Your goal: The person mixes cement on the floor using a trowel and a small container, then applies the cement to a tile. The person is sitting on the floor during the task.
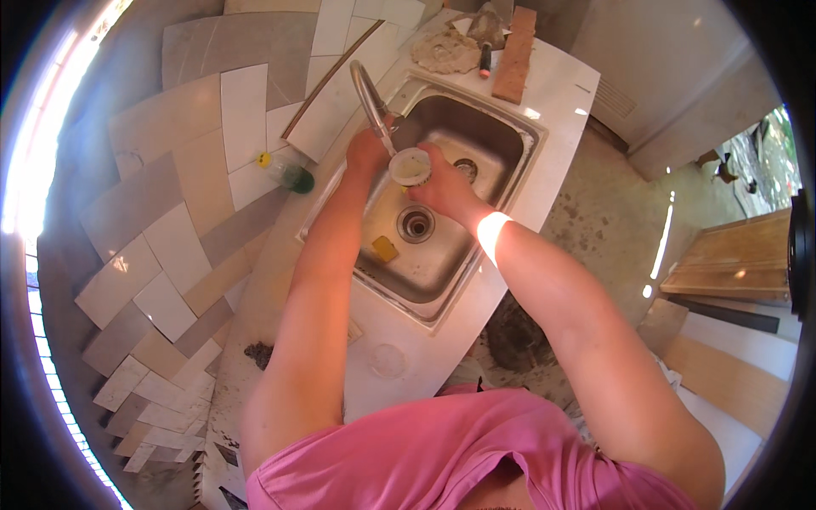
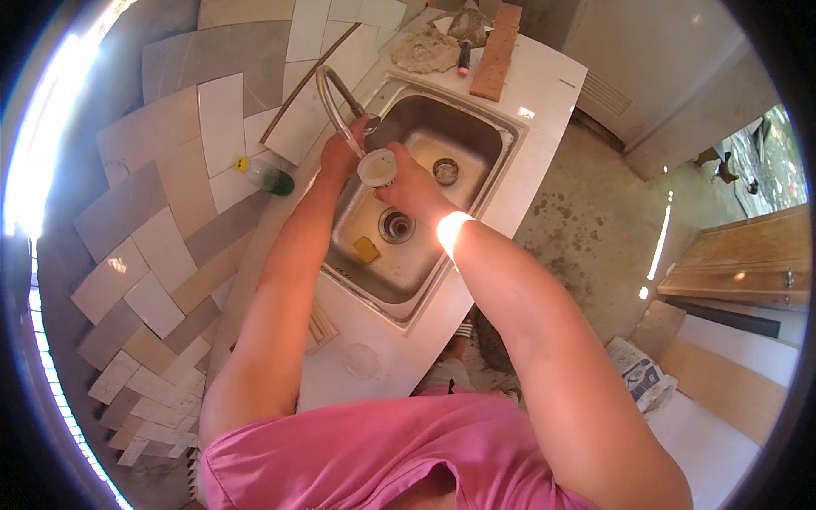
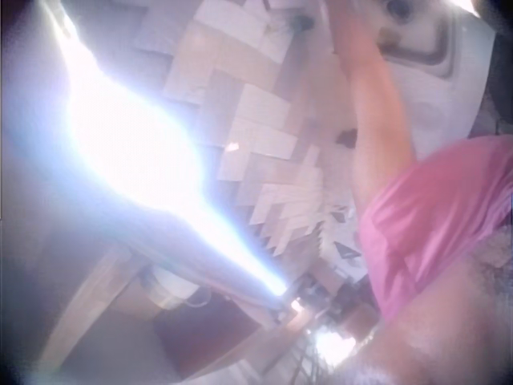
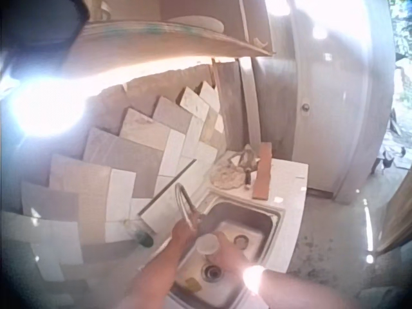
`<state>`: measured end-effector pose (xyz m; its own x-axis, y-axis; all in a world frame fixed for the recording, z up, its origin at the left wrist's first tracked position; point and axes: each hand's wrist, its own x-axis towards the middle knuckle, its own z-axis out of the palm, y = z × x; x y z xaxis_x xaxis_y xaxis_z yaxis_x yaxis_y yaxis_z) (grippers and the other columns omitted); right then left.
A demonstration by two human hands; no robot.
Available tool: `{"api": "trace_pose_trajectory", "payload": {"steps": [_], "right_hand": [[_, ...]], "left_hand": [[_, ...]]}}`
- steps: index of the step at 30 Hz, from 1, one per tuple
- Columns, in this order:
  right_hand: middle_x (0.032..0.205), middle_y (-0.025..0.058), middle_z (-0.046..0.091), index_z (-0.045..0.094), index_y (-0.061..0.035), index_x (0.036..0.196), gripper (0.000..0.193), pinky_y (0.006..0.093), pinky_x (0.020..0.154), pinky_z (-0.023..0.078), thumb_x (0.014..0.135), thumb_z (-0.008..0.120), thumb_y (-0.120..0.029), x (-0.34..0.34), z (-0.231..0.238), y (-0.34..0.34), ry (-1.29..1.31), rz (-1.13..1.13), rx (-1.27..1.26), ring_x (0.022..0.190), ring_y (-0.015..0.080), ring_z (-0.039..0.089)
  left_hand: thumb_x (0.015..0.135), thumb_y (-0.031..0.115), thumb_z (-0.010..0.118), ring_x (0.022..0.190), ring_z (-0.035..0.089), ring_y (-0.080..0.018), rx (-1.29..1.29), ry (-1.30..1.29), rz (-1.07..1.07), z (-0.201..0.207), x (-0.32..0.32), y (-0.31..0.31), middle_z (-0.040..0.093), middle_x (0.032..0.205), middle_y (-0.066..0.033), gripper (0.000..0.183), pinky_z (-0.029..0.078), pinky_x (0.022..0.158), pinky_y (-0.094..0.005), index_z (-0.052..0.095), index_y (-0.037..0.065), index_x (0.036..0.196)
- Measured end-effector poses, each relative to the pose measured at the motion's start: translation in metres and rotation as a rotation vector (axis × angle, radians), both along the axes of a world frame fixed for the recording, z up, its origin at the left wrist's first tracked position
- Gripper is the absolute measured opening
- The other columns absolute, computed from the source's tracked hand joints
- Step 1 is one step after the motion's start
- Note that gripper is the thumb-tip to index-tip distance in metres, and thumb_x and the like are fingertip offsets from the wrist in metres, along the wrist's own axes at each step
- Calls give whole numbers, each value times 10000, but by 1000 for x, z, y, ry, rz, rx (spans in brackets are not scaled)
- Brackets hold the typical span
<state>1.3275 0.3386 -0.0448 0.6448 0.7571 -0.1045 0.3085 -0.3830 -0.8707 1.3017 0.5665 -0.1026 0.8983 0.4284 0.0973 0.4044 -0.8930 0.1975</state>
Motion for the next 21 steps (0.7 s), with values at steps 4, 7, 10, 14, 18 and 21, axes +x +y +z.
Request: {"api": "trace_pose_trajectory", "payload": {"steps": [4, 7, 10, 14, 18, 21], "right_hand": [[1293, 244, 647, 351, -132, 1502, 907, 453, 1024, 493, 744, 829, -266, 3, -4, 11, -12, 2, -35, 1221, 412, 620], [1225, 250, 680, 408, -102, 1466, 849, 445, 994, 504, 757, 817, -326, 1, -14, 22, 0, 2, 2, 1178, 412, 646], [1089, 257, 718, 578, -15, 1318, 682, 446, 900, 545, 767, 781, -363, -4, 0, 39, 160, 22, 65, 1058, 404, 698], [1012, 259, 733, 705, 49, 1125, 638, 437, 868, 551, 782, 740, -488, 22, -35, 46, 47, -110, 1, 996, 405, 713], [1026, 266, 733, 714, 79, 1106, 686, 443, 896, 545, 784, 729, -527, 16, -13, 55, 45, -77, -148, 1003, 408, 709], [1138, 267, 702, 706, 51, 1153, 644, 435, 954, 528, 784, 756, -474, 27, -19, 58, -13, 70, -105, 1106, 405, 671]], "left_hand": [[974, 248, 546, 944, 706, -406, -171, -114, -8, -3, -11, -11, 703, 1156, -211, 431, 561, 799, -488, 537, 219, 1405], [999, 320, 541, 968, 709, -363, -613, -334, 13, -50, -13, 9, 720, 1153, -172, 424, 557, 835, -457, 554, 187, 1401], [1033, 423, 499, 1037, 692, -306, -1370, -611, 80, -79, -23, 31, 715, 1170, -111, 443, 550, 881, -425, 572, 157, 1380], [1055, 545, 437, 1104, 664, -262, -1943, -578, 280, -32, -32, -40, 676, 1216, -88, 540, 547, 918, -434, 577, 109, 1342], [1035, 626, 434, 1149, 647, -241, -1752, -327, 304, -39, -59, -37, 645, 1276, -81, 623, 547, 941, -475, 561, 94, 1334], [991, 580, 582, 1188, 629, -226, -1804, -393, 12, -50, -64, -22, 633, 1308, -50, 595, 535, 967, -458, 541, 120, 1366]]}}
